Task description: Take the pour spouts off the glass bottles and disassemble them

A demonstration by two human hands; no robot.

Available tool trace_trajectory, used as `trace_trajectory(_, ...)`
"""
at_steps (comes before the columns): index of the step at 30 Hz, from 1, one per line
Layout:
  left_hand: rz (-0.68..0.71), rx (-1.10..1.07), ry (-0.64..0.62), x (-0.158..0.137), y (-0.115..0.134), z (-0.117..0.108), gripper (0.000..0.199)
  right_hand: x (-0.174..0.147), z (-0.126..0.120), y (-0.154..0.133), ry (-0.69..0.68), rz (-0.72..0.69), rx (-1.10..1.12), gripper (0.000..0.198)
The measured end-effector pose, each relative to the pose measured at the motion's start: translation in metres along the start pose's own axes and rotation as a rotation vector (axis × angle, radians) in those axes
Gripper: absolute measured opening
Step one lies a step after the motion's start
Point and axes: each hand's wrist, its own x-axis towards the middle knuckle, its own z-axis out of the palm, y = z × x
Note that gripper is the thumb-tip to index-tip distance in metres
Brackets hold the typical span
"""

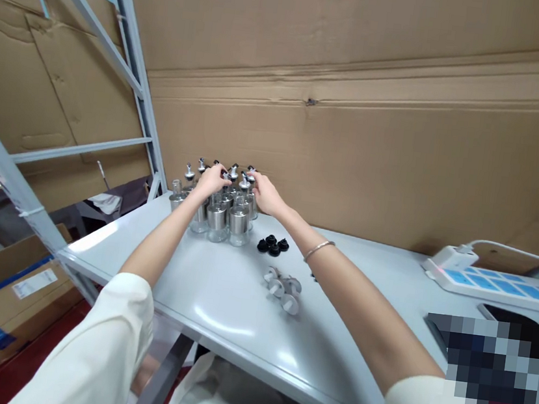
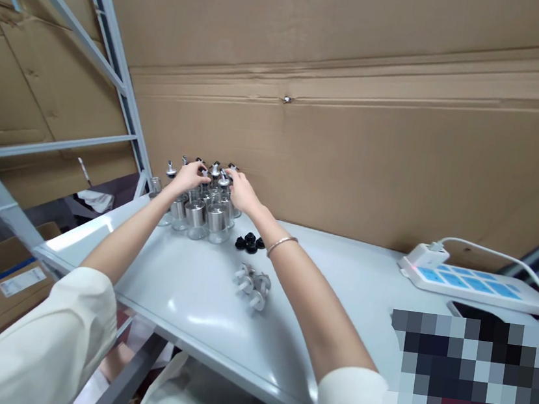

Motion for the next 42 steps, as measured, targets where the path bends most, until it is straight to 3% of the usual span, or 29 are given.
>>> trace_trajectory(7,0.054,0.071,0.065,-0.005,0.001,0.005,0.017,0.023,0.021,0.002,-0.004,-0.008,0.054,0.014)
trace_trajectory(12,0.102,0.044,0.148,-0.011,0.013,-0.002,0.016,0.011,0.023,0.007,0.109,-0.041,0.057,0.020)
trace_trajectory(14,0.138,-0.019,0.249,-0.010,0.019,-0.005,0.016,0.005,0.020,0.005,0.176,-0.036,0.065,0.026)
trace_trajectory(18,0.298,-0.273,0.585,-0.003,0.034,-0.016,0.014,0.000,0.008,-0.012,0.360,-0.040,0.083,0.033)
trace_trajectory(21,0.399,-0.401,0.761,-0.002,0.048,-0.036,0.026,0.001,-0.010,-0.035,0.562,-0.159,0.041,0.030)
trace_trajectory(23,0.457,-0.452,0.838,-0.007,0.056,-0.055,0.032,0.000,-0.023,-0.051,0.622,-0.235,-0.010,0.029)
trace_trajectory(27,0.543,-0.419,0.807,-0.038,0.062,-0.089,0.033,-0.012,-0.040,-0.081,0.571,-0.359,-0.008,0.030)
trace_trajectory(30,0.541,-0.307,0.689,-0.073,0.053,-0.092,0.028,-0.029,-0.033,-0.090,0.475,-0.450,0.008,0.025)
trace_trajectory(35,0.422,-0.135,0.576,-0.106,0.017,-0.052,0.017,-0.050,0.006,-0.076,0.284,-0.491,0.037,0.019)
trace_trajectory(42,0.369,-0.105,0.523,-0.091,-0.018,-0.004,0.011,-0.047,0.041,-0.044,0.220,-0.433,0.014,0.016)
